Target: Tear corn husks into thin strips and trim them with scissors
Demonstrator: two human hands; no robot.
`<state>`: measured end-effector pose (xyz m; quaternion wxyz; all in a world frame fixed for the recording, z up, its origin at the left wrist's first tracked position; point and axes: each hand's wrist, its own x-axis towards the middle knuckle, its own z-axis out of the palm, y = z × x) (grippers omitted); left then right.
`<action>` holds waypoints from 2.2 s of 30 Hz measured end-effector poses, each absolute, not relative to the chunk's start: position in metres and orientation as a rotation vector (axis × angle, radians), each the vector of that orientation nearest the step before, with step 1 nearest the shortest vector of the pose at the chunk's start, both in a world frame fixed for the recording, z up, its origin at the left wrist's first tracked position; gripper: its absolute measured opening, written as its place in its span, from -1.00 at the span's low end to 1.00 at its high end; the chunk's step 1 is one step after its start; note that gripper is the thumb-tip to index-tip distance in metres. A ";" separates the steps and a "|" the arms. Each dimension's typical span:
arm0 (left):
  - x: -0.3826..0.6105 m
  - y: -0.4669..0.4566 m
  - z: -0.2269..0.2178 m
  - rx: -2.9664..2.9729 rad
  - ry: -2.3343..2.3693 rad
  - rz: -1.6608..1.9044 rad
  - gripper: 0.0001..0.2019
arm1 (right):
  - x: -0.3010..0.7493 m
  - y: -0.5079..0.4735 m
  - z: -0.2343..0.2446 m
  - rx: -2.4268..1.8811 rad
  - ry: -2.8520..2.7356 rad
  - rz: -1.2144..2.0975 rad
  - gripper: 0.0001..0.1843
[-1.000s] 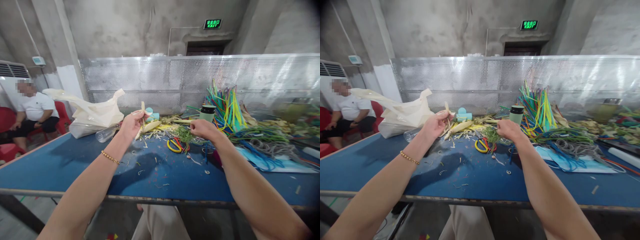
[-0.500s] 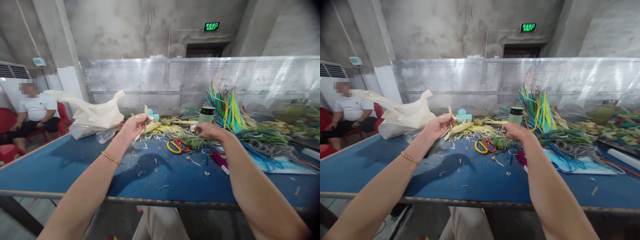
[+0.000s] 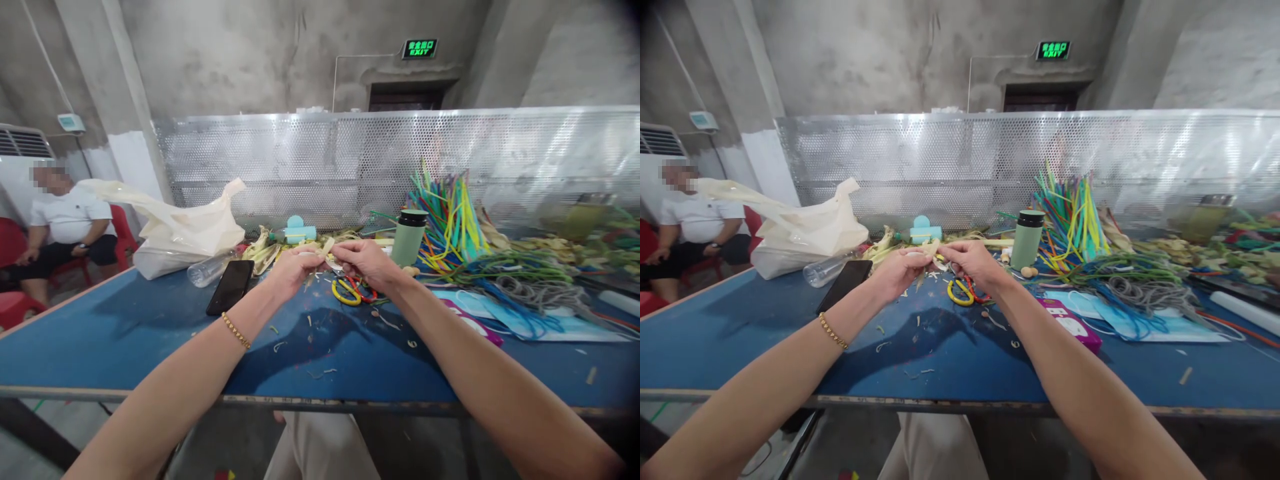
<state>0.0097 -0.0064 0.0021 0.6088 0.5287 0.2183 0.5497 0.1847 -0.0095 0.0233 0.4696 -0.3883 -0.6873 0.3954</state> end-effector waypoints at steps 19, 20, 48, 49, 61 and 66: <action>0.006 -0.013 0.009 1.165 0.753 1.181 -0.94 | 0.189 -0.022 0.039 -0.765 -1.698 0.559 -0.80; 0.005 -0.011 0.009 1.160 0.758 1.198 -0.95 | 0.191 -0.023 0.040 -0.807 -1.769 0.461 -0.82; 0.004 -0.007 -0.001 1.522 0.750 1.205 -0.95 | 0.175 -0.028 0.028 -0.926 -2.341 -0.554 -0.77; 0.004 -0.007 0.000 1.506 0.745 1.205 -0.95 | 0.174 -0.028 0.028 -0.937 -2.333 -0.554 -0.77; 0.004 -0.007 0.002 1.345 0.658 1.179 -0.94 | 0.173 -0.028 0.026 -0.998 -2.288 -0.523 -0.78; 0.004 -0.008 0.001 1.365 0.633 1.145 -0.94 | 0.173 -0.028 0.027 -1.011 -2.293 -0.490 -0.78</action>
